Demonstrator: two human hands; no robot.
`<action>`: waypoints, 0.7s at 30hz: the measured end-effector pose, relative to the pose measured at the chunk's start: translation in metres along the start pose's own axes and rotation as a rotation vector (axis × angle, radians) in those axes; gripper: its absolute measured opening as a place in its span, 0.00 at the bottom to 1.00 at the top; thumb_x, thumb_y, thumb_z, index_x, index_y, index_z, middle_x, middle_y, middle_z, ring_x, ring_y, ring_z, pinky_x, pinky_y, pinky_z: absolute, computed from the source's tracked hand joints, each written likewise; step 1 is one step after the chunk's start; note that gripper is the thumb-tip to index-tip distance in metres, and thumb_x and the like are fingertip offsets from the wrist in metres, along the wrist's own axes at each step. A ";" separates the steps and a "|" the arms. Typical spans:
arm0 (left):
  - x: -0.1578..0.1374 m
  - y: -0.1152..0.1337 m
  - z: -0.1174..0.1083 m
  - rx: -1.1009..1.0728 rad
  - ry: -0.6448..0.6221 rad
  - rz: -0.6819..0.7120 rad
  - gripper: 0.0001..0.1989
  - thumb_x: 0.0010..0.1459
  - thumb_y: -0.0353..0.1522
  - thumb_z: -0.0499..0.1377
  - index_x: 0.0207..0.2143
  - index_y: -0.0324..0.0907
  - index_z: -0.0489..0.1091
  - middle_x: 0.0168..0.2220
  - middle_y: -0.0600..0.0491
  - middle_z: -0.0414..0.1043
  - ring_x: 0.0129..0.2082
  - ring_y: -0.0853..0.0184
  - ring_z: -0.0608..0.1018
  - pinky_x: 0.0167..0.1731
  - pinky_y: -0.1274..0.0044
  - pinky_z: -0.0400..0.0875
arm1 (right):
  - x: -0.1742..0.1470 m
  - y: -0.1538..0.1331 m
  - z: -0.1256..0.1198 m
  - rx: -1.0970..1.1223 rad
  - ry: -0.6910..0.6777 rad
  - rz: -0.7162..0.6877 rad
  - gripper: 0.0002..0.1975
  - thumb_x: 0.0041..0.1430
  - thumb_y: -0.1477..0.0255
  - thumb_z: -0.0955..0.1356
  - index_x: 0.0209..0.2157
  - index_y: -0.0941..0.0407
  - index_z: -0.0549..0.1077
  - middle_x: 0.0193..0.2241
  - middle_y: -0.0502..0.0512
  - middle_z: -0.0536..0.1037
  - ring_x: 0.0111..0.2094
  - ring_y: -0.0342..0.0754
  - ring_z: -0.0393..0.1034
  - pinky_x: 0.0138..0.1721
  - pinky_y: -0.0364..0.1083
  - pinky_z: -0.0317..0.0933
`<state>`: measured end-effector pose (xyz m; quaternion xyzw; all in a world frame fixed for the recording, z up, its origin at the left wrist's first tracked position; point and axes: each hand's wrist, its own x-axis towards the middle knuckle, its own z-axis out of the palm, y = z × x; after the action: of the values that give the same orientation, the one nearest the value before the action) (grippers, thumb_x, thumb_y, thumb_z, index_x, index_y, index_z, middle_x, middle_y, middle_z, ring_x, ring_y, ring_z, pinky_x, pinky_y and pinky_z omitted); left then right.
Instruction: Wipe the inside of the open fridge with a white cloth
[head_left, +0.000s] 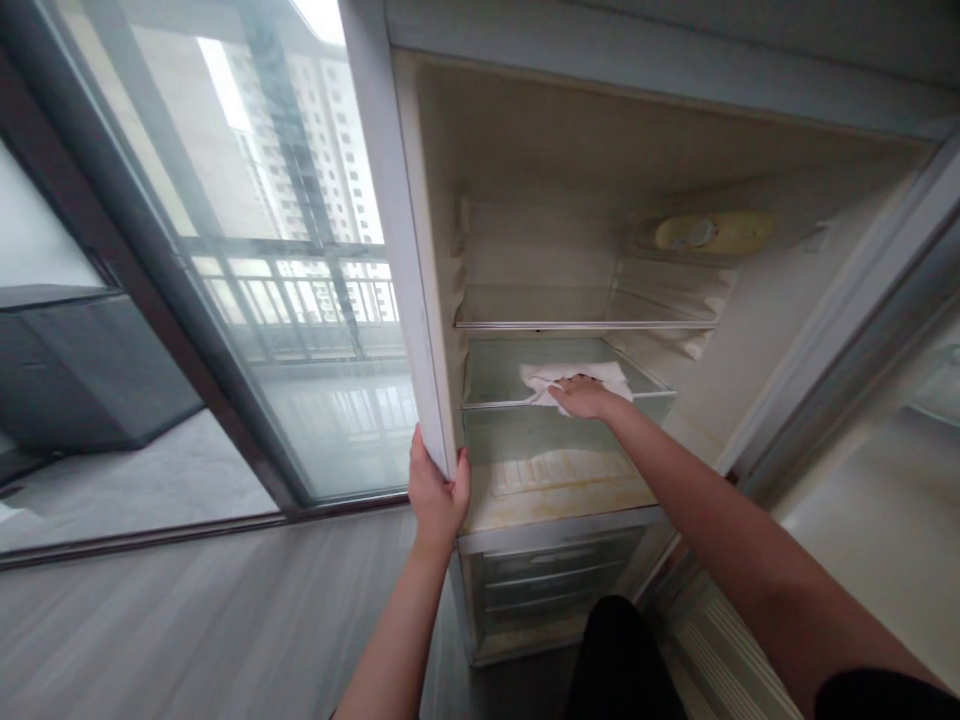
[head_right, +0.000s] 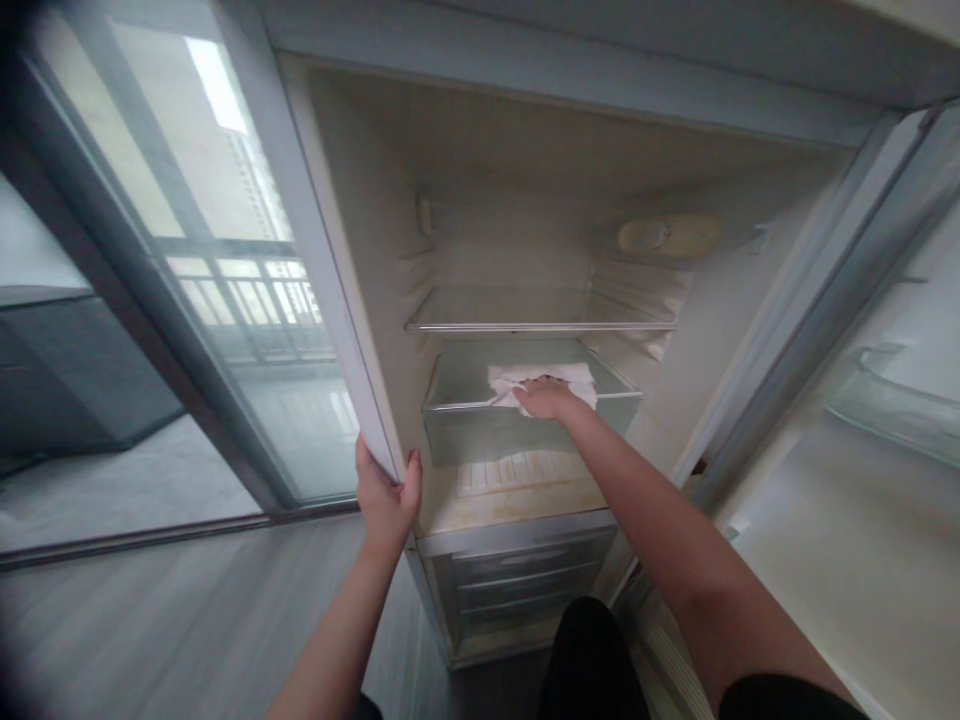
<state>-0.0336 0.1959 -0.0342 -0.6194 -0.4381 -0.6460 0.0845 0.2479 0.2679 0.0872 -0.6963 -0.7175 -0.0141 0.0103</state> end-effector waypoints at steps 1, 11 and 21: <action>0.000 0.000 0.000 0.006 0.006 0.007 0.41 0.63 0.37 0.61 0.71 0.38 0.45 0.64 0.35 0.63 0.64 0.53 0.70 0.61 0.67 0.67 | -0.002 -0.019 0.001 0.001 0.009 -0.068 0.35 0.72 0.55 0.48 0.66 0.59 0.65 0.63 0.74 0.66 0.64 0.66 0.62 0.62 0.64 0.55; 0.001 0.000 -0.002 0.035 0.022 -0.006 0.40 0.62 0.37 0.62 0.71 0.39 0.47 0.63 0.36 0.64 0.63 0.54 0.71 0.59 0.67 0.68 | 0.051 -0.144 -0.008 -0.035 0.009 -0.454 0.26 0.73 0.63 0.54 0.60 0.61 0.70 0.62 0.72 0.68 0.64 0.63 0.63 0.59 0.59 0.62; 0.000 -0.004 -0.003 0.095 0.060 -0.074 0.41 0.57 0.40 0.64 0.68 0.36 0.53 0.56 0.37 0.69 0.51 0.55 0.78 0.50 0.67 0.74 | 0.145 -0.112 -0.014 0.056 0.022 -0.342 0.33 0.70 0.54 0.55 0.67 0.58 0.63 0.66 0.69 0.63 0.64 0.64 0.63 0.61 0.62 0.61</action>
<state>-0.0383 0.1968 -0.0355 -0.5784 -0.4879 -0.6456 0.1030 0.1315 0.4090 0.1054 -0.5633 -0.8255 -0.0031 0.0351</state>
